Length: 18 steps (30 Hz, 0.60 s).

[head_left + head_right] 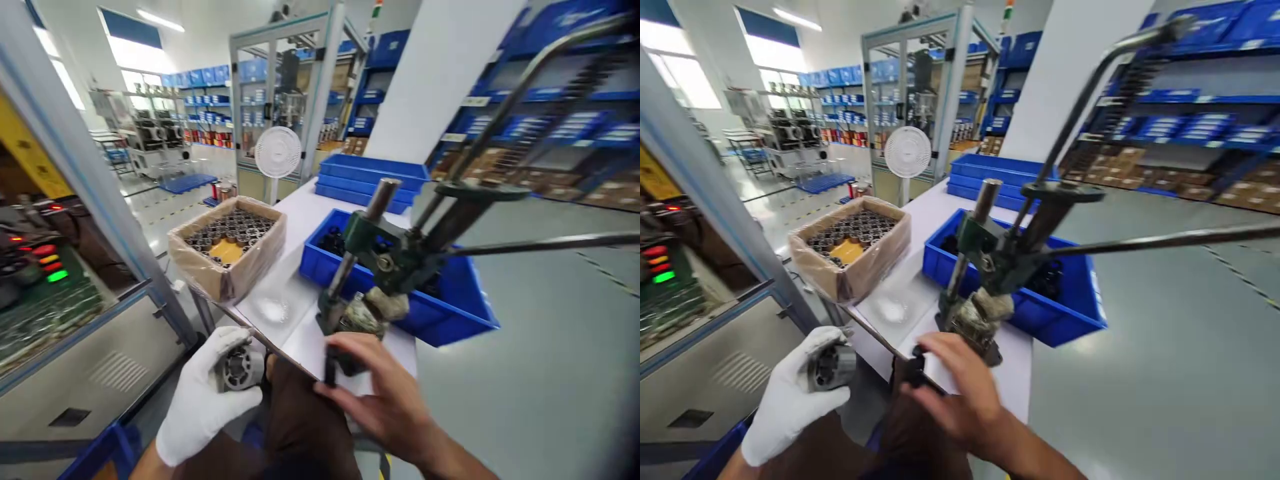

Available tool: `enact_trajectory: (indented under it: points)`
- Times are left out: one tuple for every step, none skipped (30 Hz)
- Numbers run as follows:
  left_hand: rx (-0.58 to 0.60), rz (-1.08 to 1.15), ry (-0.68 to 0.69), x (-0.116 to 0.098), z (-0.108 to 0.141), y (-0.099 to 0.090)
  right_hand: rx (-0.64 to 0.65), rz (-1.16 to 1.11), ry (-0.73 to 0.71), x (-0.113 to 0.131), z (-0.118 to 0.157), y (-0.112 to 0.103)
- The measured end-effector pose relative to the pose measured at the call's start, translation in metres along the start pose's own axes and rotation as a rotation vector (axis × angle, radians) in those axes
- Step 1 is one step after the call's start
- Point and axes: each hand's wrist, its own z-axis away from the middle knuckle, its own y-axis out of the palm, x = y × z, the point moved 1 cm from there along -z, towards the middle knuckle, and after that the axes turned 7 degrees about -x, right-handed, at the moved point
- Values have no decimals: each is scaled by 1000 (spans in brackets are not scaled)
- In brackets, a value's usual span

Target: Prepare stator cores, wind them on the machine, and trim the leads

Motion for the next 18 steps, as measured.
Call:
enact_trajectory:
  points:
    - [9,69,-54,4,0,4,44,-48,-58,7,-4,11]
    - [18,134,-97,10,1,8,71,-102,-103,14,-8,21]
    - [36,184,-131,15,3,11,76,-146,-133,20,-12,31]
    - [61,221,-152,19,6,14,68,-177,-149,25,-15,38]
    - [92,245,-167,23,9,17,61,-189,-153,28,-17,44]
    - [119,259,-179,25,12,20,59,-191,-151,30,-17,48]
    - [149,269,-194,25,14,24,61,-188,-147,31,-16,50]
    - [174,276,-212,24,16,28,65,-185,-145,31,-14,51]
    - [190,282,-225,23,18,32,68,-184,-145,30,-12,51]
    - [195,282,-233,21,19,35,69,-182,-145,29,-9,51]
    - [199,276,-242,19,19,38,68,-177,-142,27,-7,50]
    - [196,269,-246,18,20,40,65,-169,-136,26,-6,49]
    - [190,266,-243,17,19,42,61,-158,-131,25,-5,48]
    - [180,268,-235,16,19,44,55,-148,-131,24,-4,48]
    - [172,274,-228,17,19,45,48,-141,-134,24,-5,47]
    - [163,283,-223,17,18,45,40,-134,-140,24,-5,47]
    - [156,291,-218,18,18,46,37,-132,-150,24,-5,46]
    - [151,293,-213,19,17,45,41,-134,-161,24,-6,46]
